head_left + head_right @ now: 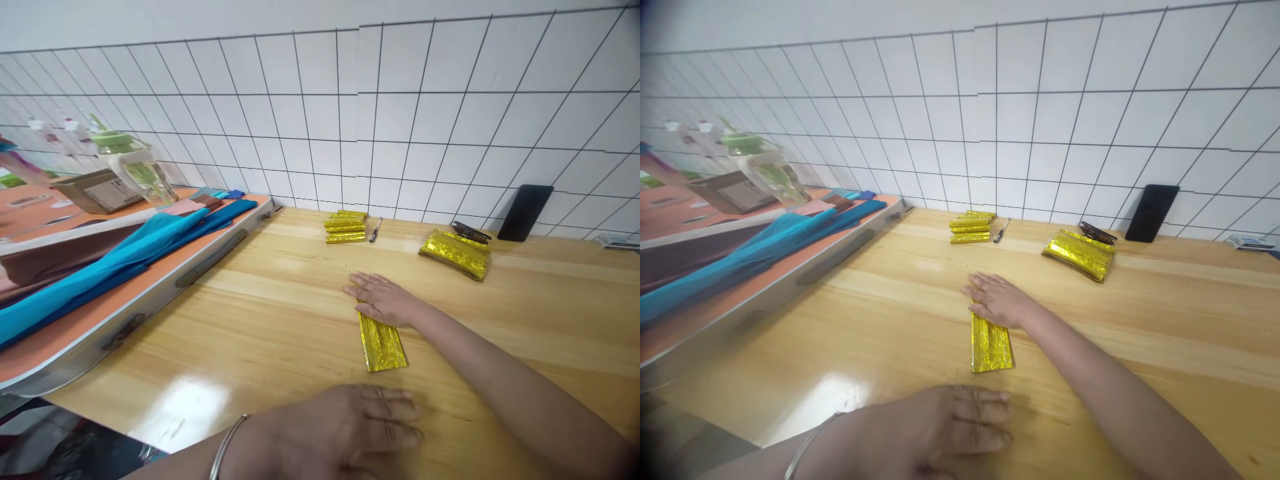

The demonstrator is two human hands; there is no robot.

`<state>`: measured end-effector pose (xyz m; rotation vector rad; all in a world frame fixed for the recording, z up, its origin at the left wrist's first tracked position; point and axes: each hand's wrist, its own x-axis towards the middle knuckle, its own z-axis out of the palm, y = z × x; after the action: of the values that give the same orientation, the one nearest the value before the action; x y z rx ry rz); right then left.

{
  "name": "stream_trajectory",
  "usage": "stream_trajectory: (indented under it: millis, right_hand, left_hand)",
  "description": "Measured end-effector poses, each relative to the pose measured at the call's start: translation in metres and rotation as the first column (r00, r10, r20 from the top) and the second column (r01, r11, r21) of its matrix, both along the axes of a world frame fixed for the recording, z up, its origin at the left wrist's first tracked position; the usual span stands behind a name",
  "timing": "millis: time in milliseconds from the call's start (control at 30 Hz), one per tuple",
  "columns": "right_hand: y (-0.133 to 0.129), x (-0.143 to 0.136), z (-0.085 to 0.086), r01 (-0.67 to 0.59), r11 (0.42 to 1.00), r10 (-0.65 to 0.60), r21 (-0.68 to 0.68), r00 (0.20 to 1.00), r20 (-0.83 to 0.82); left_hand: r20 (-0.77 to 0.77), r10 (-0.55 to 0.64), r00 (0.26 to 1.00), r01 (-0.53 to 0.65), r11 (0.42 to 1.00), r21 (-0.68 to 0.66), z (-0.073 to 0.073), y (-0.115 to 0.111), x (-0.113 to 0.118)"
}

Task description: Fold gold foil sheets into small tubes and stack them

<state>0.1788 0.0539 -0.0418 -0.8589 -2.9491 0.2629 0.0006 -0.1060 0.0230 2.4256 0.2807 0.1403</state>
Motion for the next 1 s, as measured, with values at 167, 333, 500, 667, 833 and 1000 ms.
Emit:
stream_trajectory:
  millis: [167, 333, 500, 667, 833, 1000]
  right_hand:
    - [0.012, 0.001, -0.001, 0.014, 1.000, -0.014, -0.002, 1.000, -0.008]
    - [0.030, 0.004, 0.001, 0.086, 0.996, -0.086, -0.003, 0.996, 0.012]
    - [0.039, 0.010, 0.000, 0.069, 0.998, -0.069, 0.010, 0.998, 0.006]
    - [0.056, 0.016, -0.002, 0.071, 0.997, -0.072, 0.009, 0.997, 0.012]
    - [0.077, 0.024, 0.000, 0.191, 0.978, -0.192, 0.088, 0.981, 0.001]
    - [0.060, 0.056, 0.007, 0.232, 0.959, -0.224, 0.163, 0.972, -0.066]
  left_hand:
    - [0.101, 0.297, 0.949, -0.310, 0.939, 0.151, -0.018, 0.036, -0.019]
    - [0.063, 0.245, 0.967, -0.253, 0.922, 0.294, -0.034, 0.080, -0.014]
    - [-0.048, 0.221, 0.974, -0.197, 0.934, 0.298, -0.040, 0.090, -0.009]
    - [-0.087, 0.228, 0.970, -0.197, 0.942, 0.272, -0.035, 0.089, -0.010]
    - [-0.062, 0.239, 0.969, -0.217, 0.944, 0.249, -0.031, 0.091, -0.011]
    - [-0.025, 0.220, 0.975, -0.208, 0.950, 0.234, -0.032, 0.093, -0.015]
